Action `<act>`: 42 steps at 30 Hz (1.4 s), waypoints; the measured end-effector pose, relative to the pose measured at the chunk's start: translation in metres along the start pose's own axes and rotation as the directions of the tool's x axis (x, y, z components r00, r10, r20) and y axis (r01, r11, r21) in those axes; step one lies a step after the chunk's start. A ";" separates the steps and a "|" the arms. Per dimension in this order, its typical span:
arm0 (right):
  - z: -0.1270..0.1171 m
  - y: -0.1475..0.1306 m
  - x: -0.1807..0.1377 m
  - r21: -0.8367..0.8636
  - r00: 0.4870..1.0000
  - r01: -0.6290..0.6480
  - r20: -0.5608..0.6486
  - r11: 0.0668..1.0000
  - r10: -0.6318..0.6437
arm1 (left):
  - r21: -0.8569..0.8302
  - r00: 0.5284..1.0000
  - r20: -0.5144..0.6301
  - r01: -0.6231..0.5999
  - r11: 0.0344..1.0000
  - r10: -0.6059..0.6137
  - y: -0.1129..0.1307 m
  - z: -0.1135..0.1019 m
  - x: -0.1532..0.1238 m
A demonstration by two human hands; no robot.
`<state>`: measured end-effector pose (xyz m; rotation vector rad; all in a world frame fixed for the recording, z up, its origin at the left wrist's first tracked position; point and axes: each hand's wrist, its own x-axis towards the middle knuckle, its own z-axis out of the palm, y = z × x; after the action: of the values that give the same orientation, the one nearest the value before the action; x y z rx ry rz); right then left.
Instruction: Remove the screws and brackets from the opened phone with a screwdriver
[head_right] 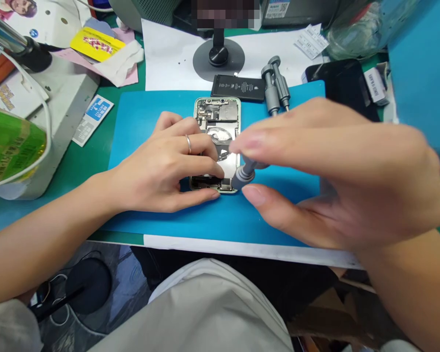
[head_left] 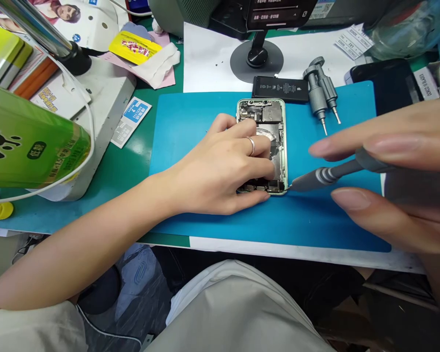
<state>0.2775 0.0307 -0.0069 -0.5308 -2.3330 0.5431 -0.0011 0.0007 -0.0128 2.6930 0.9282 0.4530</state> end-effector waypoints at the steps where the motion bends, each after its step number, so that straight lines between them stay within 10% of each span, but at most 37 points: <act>1: 0.000 -0.001 0.000 -0.039 0.997 0.062 0.051 0.997 -0.060 | 0.000 1.000 0.001 0.002 1.000 -0.002 0.000 0.000 0.000; 42: 0.001 -0.032 0.016 -0.116 0.990 0.138 0.015 0.984 -0.137 | -0.216 0.995 0.010 0.098 0.972 -0.099 0.010 0.003 0.007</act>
<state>0.2587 0.0122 0.0177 -0.4179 -2.3972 0.3457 0.0106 -0.0029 -0.0110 2.4403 0.9491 0.5029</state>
